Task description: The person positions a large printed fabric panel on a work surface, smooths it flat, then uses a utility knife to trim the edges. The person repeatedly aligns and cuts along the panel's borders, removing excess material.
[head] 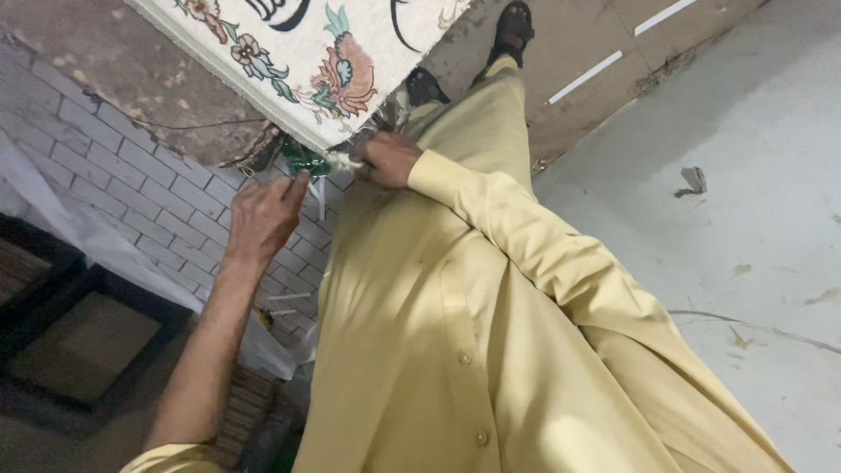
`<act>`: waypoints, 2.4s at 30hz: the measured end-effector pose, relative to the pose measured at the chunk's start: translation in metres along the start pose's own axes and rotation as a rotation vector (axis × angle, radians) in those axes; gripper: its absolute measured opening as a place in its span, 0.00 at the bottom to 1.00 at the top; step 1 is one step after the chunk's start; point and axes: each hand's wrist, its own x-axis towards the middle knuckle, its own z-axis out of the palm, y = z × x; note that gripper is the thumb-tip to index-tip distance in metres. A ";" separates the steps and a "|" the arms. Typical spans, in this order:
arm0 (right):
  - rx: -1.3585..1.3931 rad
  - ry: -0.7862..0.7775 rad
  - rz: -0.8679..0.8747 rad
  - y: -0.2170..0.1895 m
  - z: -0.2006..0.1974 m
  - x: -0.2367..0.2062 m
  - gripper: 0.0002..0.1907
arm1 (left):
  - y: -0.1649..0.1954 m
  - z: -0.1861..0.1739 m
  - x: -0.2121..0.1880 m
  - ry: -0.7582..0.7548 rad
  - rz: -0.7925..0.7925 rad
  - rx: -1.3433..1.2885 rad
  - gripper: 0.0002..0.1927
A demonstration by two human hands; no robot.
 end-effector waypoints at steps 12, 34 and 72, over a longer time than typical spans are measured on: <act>-0.083 0.252 0.160 0.046 -0.025 -0.023 0.22 | 0.008 -0.047 0.007 0.099 -0.262 -0.161 0.14; -0.752 0.410 0.371 -0.036 -0.272 0.037 0.52 | 0.004 0.001 0.280 0.891 -0.571 -0.412 0.16; -0.572 0.084 -0.210 -0.005 -0.292 0.027 0.48 | 0.000 0.009 0.294 0.942 -0.643 -0.410 0.09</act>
